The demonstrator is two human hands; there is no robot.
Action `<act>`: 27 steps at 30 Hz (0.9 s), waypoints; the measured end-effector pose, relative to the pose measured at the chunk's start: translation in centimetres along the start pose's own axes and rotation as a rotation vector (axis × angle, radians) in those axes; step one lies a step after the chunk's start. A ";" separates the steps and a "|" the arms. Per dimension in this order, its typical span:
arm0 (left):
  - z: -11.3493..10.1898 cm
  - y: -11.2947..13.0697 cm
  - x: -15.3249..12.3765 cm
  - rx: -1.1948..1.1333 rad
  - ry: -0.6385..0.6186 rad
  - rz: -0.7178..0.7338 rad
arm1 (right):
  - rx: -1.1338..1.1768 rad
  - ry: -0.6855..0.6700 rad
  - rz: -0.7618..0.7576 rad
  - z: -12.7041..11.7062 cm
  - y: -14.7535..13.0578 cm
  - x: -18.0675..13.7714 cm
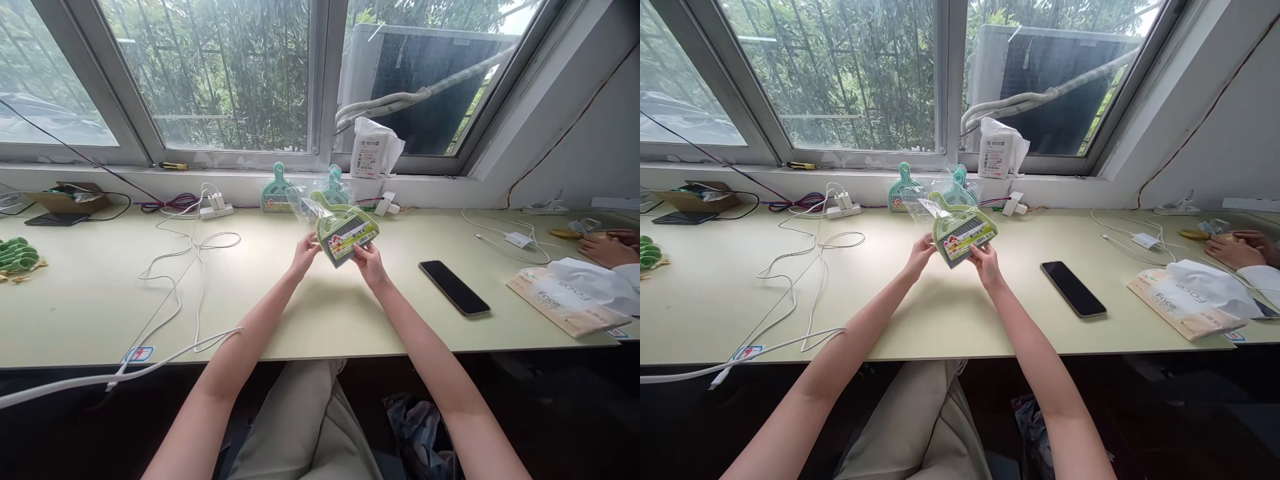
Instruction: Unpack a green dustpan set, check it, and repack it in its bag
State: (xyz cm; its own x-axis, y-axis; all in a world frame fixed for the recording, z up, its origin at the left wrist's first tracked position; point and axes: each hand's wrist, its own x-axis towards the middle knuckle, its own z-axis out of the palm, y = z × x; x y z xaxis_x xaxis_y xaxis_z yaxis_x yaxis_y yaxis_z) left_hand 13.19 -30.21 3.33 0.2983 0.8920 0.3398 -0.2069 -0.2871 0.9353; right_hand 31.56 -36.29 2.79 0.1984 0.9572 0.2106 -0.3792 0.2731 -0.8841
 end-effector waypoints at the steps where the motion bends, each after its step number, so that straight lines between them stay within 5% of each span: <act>1: 0.2 -0.2 -0.1 0.008 0.025 -0.019 | -0.002 -0.009 0.001 0.1 0.0 0.0; 7: 0.7 -1.0 -0.1 -0.272 0.115 -0.175 | -0.043 0.003 -0.014 0.0 -0.1 0.0; 13: 0.5 -1.6 0.1 -0.280 0.077 -0.079 | -0.026 -0.007 -0.002 0.1 0.2 0.0; 17: 0.8 -1.7 -0.2 -0.108 -0.067 -0.021 | -0.045 0.004 0.001 0.2 0.3 -0.1; 23: -0.3 0.0 -1.4 -0.050 -0.543 -0.128 | -0.065 0.004 -0.027 0.1 0.3 -0.1; 27: -1.3 1.0 -1.3 -0.191 -0.527 -0.153 | -0.069 0.012 -0.012 0.1 0.4 0.0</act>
State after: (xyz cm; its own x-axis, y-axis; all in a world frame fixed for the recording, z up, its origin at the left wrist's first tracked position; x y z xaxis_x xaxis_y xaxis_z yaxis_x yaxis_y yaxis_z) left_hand 11.45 -31.18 3.68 0.7517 0.6097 0.2513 -0.2750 -0.0566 0.9598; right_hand 31.30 -36.20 2.51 0.2134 0.9526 0.2169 -0.3134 0.2770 -0.9083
